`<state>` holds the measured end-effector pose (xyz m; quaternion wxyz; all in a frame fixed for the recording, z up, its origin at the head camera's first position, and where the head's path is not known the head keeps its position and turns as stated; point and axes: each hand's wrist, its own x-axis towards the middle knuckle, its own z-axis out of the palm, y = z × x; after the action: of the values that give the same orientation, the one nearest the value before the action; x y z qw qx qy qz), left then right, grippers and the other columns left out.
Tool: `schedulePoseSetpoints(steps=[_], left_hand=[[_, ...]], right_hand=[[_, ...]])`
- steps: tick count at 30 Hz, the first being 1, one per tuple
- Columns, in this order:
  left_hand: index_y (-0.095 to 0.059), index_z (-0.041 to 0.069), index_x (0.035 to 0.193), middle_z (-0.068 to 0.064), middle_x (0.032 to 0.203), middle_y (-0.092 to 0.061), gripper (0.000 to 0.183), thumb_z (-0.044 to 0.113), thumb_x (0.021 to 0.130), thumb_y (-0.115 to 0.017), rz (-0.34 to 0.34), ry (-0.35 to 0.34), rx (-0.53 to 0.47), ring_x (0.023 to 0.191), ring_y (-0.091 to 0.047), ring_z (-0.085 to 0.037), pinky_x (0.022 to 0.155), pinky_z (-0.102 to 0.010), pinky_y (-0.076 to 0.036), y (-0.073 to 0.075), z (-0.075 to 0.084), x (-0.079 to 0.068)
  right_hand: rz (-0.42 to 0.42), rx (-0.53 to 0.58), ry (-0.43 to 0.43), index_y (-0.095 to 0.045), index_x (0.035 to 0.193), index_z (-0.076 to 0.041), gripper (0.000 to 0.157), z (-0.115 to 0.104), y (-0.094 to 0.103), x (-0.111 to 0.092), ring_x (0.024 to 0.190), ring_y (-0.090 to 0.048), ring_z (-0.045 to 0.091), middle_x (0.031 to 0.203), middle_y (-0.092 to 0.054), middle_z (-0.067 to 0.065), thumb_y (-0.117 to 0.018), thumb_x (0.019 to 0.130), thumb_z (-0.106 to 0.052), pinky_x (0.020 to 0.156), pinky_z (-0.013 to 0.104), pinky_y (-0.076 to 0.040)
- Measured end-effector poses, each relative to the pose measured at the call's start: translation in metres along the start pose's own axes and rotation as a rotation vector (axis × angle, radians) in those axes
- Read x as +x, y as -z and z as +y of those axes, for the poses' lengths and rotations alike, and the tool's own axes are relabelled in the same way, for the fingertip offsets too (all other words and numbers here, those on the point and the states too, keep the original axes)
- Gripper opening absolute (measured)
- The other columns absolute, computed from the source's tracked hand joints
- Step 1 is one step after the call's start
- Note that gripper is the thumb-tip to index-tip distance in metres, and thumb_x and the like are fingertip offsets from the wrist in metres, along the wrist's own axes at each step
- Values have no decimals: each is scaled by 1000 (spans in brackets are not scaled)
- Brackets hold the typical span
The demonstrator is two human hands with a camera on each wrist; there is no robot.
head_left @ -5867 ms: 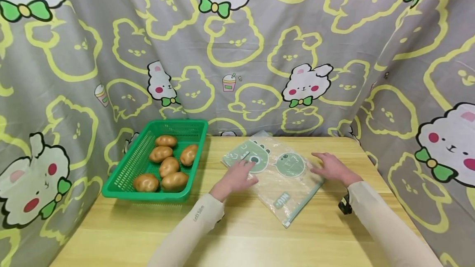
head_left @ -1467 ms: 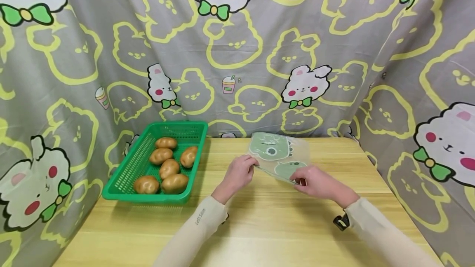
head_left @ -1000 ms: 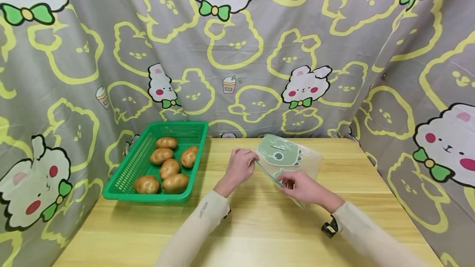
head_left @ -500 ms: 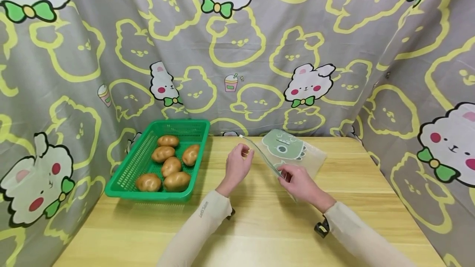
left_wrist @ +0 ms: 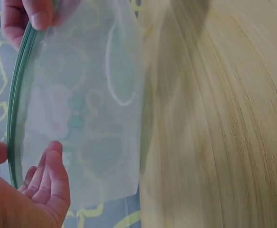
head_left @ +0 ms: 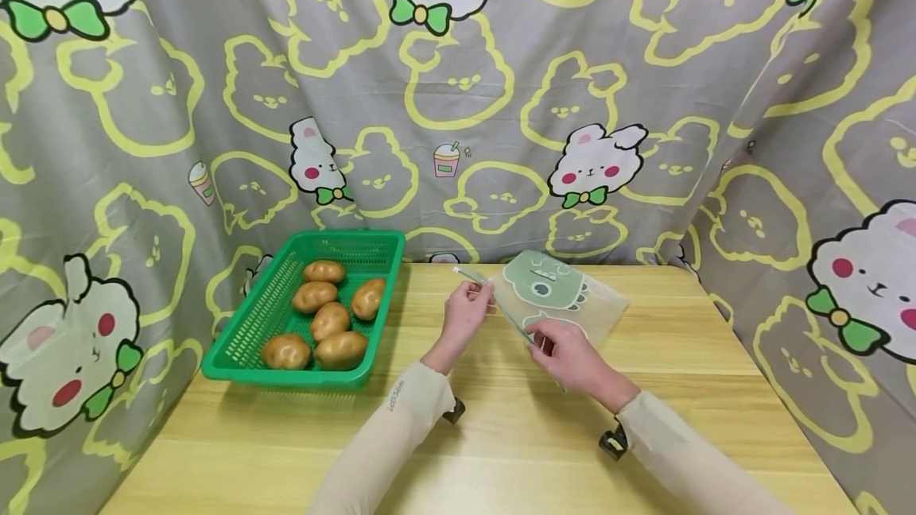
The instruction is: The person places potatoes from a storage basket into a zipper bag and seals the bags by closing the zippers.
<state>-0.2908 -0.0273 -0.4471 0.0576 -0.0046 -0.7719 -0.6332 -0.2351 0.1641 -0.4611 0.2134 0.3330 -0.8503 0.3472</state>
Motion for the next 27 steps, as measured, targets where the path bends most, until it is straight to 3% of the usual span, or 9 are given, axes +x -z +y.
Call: schedulePoseSetpoints(steps=[5,8,14,21,27], left_hand=[[-64,-1,88,-10,80,-70,20,17,91,-57,3,22,-86,63,-67,-16,59,-34,-55,0,4,1],[-65,-4,88,-13,80,-69,18,12,89,-57,-9,47,-163,60,-65,-15,55,-30,-55,1,7,2],[-66,-4,91,-13,82,-69,18,13,91,-59,-57,102,-191,62,-64,-15,56,-27,-55,3,11,4],[-64,-3,89,-11,79,-68,18,14,91,-61,-98,103,-197,63,-63,-14,55,-26,-54,1,13,9],[-63,-3,88,-9,75,-67,17,13,91,-62,-123,104,-216,62,-62,-13,54,-26,-54,-4,12,9]], right_hand=[[-47,46,-48,-67,93,-7,18,-3,-1,2,59,-50,-1,71,-55,-13,-72,77,-2,51,19,-45],[-106,129,-139,-65,96,-8,17,-8,1,5,60,-52,2,73,-57,-10,-71,80,-4,52,22,-46],[-185,230,-347,-60,98,-7,19,-15,3,15,63,-54,10,78,-58,-3,-70,82,-7,58,24,-47],[-261,292,-551,-56,97,-7,20,-19,2,29,47,-55,15,79,-56,5,-70,85,-15,43,31,-48],[-270,284,-592,-60,90,-5,16,-19,1,41,50,-59,19,75,-60,5,-68,86,-18,45,33,-50]])
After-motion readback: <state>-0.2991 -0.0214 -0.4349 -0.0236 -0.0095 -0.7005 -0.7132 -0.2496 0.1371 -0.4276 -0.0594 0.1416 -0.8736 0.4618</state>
